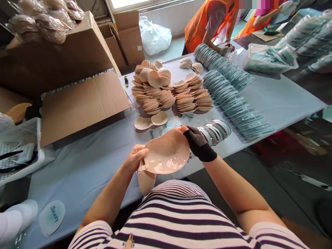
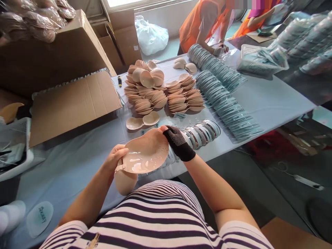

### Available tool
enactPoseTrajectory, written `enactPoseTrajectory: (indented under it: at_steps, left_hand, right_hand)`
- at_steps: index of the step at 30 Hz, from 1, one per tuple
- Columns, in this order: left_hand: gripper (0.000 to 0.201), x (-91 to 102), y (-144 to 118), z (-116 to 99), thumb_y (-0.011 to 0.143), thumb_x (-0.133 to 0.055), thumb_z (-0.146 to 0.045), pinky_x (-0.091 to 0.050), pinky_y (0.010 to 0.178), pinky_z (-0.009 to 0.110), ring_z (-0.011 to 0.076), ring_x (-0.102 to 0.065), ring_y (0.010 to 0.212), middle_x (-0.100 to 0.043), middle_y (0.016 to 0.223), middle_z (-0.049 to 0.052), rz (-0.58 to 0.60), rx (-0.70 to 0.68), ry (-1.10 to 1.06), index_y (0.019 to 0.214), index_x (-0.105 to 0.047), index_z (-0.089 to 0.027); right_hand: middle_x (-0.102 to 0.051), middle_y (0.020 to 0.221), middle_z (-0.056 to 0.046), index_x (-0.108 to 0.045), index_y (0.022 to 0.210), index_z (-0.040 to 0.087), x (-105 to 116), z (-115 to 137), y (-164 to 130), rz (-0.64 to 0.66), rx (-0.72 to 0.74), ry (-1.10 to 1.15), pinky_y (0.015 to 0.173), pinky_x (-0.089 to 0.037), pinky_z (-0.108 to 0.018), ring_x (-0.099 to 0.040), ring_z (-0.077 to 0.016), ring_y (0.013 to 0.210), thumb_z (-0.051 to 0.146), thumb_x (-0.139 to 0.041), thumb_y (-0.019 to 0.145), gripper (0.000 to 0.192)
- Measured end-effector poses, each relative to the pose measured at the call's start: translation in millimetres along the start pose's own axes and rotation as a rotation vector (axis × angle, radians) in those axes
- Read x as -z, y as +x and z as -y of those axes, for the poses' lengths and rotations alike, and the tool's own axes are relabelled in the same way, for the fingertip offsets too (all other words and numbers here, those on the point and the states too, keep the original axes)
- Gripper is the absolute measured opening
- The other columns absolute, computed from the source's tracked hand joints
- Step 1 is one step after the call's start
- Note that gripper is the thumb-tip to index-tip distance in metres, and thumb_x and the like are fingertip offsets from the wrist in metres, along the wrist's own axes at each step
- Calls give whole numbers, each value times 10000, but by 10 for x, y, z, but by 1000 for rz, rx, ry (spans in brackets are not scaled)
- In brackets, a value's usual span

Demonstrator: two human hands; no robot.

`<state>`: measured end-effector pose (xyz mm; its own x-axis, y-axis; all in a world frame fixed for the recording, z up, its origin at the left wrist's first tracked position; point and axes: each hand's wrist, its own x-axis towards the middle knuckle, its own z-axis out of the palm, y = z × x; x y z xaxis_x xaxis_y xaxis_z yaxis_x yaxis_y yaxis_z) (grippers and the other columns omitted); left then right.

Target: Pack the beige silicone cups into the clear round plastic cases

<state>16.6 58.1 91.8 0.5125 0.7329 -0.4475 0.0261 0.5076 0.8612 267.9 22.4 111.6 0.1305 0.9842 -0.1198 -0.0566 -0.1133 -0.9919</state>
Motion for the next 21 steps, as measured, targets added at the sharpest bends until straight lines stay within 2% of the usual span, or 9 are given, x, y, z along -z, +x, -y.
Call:
enactPoseTrajectory:
  at_steps: [3, 7, 13, 21]
  left_hand:
    - [444, -5, -43, 26, 603, -723, -556, -304, 391, 198, 68, -374, 398, -467, 451, -18, 23, -1, 4, 500, -552, -160]
    - [434, -19, -96, 26, 612, -725, -551, -298, 399, 205, 73, -378, 408, -478, 457, -13, 55, 1, -2, 501, -568, -163]
    - [417, -34, -241, -48, 631, -718, -512, -269, 401, 207, 57, -317, 402, -414, 440, -31, 56, 13, -46, 482, -533, -170]
    - [417, -27, -398, -118, 658, -713, -509, -250, 387, 220, 68, -309, 406, -385, 455, -28, 71, 59, -59, 492, -515, -183]
  right_hand:
    - [-604, 710, 17, -616, 733, 195, -10, 29, -9, -42, 66, -168, 635, -420, -260, -507, -135, 681, 468, -675, 800, 287]
    - [-544, 662, 18, -588, 688, 196, -18, 26, -41, -106, 122, -299, 604, -367, -264, -455, -133, 648, 433, -603, 835, 279]
    - [-415, 602, 42, -479, 622, 195, -21, 48, -181, -49, 10, -137, 521, -277, -241, -361, -97, 570, 492, -583, 876, 403]
    - [-613, 664, -10, -650, 719, 177, -50, 177, -300, 14, -50, 31, 556, -438, -252, -527, -127, 608, 484, -523, 949, 404]
